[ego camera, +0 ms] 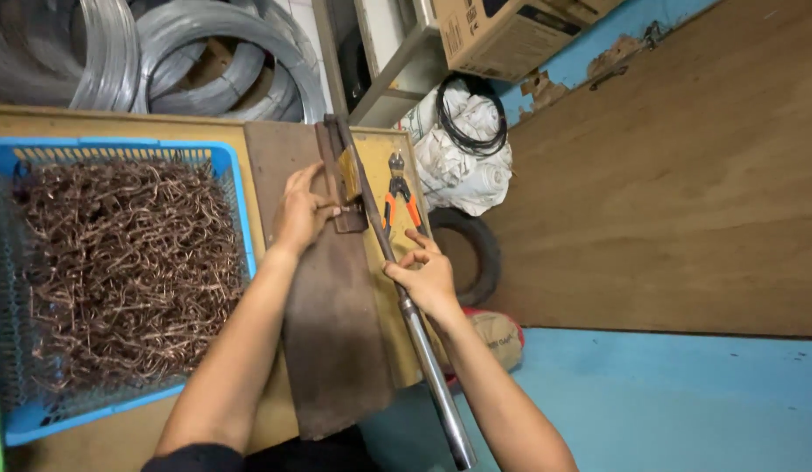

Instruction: Bending metal wires into hooks using a manual jig and sorting them into baskets.

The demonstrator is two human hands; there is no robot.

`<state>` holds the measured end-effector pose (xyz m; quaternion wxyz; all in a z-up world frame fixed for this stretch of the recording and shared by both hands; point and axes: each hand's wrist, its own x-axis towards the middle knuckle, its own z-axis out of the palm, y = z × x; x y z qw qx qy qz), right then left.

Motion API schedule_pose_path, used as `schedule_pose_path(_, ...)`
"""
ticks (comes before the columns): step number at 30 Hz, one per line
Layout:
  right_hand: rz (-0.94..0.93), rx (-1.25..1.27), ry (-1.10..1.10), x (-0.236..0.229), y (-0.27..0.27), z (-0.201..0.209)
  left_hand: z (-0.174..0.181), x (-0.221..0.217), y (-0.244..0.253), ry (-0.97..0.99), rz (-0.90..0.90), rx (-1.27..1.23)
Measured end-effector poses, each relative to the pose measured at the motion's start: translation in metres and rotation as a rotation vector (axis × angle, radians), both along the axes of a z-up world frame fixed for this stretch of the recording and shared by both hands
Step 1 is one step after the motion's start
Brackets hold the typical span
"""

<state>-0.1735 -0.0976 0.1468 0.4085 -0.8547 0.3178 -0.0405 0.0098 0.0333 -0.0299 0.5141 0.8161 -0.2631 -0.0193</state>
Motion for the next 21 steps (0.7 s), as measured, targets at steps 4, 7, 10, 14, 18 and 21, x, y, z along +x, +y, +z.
schedule_pose_path(4, -0.012, 0.005, 0.009, -0.002, -0.001, -0.008, 0.002, -0.02, 0.005, 0.013, 0.03, 0.018)
schedule_pose_path(7, -0.022, 0.001, 0.026, -0.004, 0.0, -0.011, 0.007, -0.04, 0.014, 0.031, 0.062, -0.009)
schedule_pose_path(10, -0.016, -0.017, 0.073, -0.008, 0.001, -0.026, 0.033, -0.061, 0.037, 0.077, 0.087, -0.041)
schedule_pose_path(14, 0.008, -0.038, 0.114, -0.016, -0.01, -0.078, 0.062, -0.075, 0.057, 0.071, 0.096, -0.14)
schedule_pose_path(18, -0.002, -0.043, 0.109, -0.022, -0.017, -0.111, 0.069, -0.081, 0.067, 0.047, 0.107, -0.217)
schedule_pose_path(21, -0.002, -0.058, 0.158, -0.022, -0.033, -0.142, 0.069, -0.084, 0.078, 0.05, 0.115, -0.224)
